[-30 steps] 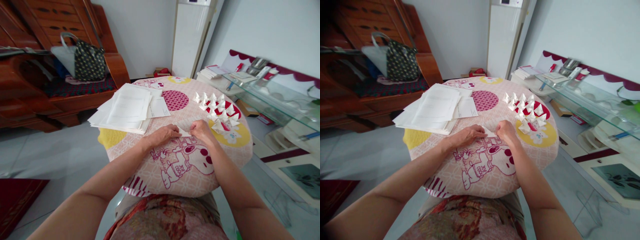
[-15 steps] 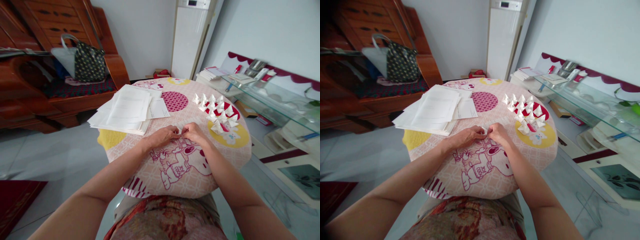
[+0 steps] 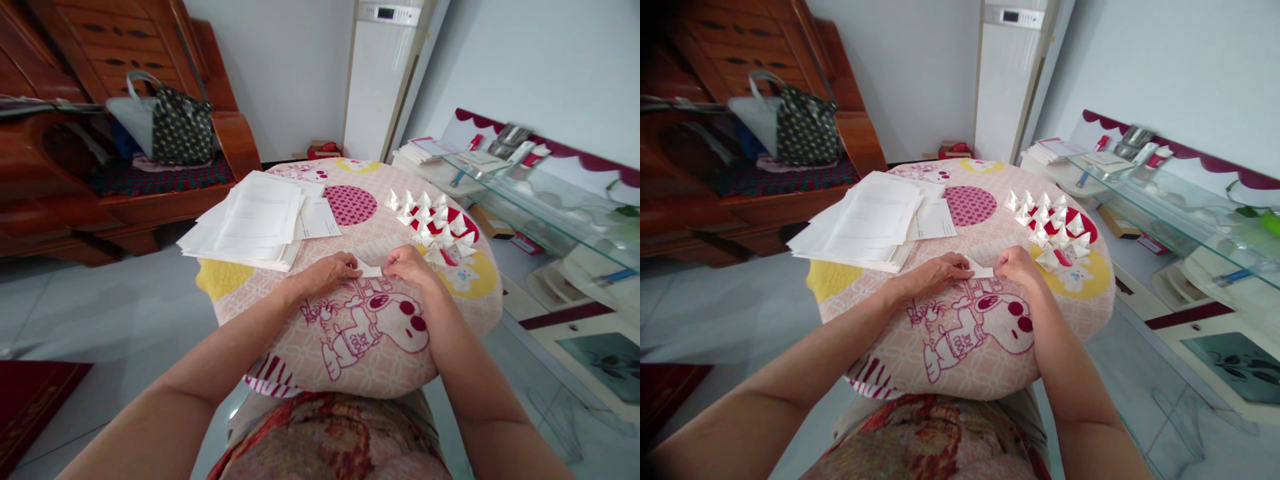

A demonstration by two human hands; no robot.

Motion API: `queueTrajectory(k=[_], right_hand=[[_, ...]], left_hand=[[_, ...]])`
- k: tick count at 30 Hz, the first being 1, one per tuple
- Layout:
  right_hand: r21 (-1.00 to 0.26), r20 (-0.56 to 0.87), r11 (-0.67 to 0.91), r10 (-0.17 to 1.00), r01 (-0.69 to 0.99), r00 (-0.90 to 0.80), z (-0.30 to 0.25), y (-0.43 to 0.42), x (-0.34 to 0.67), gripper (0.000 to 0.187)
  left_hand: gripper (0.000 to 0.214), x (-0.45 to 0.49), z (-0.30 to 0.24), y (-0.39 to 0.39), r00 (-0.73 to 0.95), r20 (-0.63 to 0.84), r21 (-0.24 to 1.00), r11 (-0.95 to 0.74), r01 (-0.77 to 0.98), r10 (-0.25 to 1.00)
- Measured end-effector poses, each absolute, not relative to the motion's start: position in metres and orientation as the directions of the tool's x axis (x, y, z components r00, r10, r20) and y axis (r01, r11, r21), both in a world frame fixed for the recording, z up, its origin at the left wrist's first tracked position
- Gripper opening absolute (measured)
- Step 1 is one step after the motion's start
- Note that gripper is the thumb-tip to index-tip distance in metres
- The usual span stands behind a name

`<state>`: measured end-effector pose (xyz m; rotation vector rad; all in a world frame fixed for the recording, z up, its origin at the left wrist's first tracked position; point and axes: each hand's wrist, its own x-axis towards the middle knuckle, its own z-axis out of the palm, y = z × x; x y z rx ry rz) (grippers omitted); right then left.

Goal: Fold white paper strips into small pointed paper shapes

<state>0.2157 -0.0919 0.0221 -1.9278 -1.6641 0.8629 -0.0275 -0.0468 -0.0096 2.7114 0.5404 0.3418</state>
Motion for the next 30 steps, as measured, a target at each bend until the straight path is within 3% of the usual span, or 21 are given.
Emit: queueTrajectory(k=[2,4,8,14,18,30], right_hand=[[-0.791,-0.134,-0.149,0.989,0.594,0.069,0.021,-0.091,0.207,0.006],[-0.810,-0.123,-0.129,0.991,0.572,0.048,0.019,-0.090,0.194,0.007],[-0.659,-0.144,-0.094,0.990,0.746,-0.003,0.017,-0.087,0.175,0.007],[-0.533,-0.096,-0.041,0.995,0.845,-0.012,0.010,-0.080,0.176,0.004],[-0.521,-0.090,-0.032,0.996,0.853,-0.017,0.004,-0.075,0.178,0.007],[-0.561,-0.089,-0.050,0.996,0.826,0.000,0.005,-0.075,0.179,0.010]], left_hand=[[0.044,-0.028,-0.010,-0.046,0.888,0.174,0.402,-0.854,0.330,0.425],[0.050,-0.027,-0.010,-0.045,0.878,0.182,0.422,-0.842,0.337,0.442],[0.055,-0.025,-0.011,-0.043,0.853,0.188,0.490,-0.799,0.348,0.487],[0.030,-0.011,-0.008,-0.046,0.696,0.148,0.564,-0.638,0.524,0.703],[0.025,-0.001,-0.003,-0.051,0.603,0.099,0.582,-0.538,0.610,0.792],[0.041,-0.015,-0.018,-0.043,0.500,0.167,0.626,-0.484,0.612,0.850]])
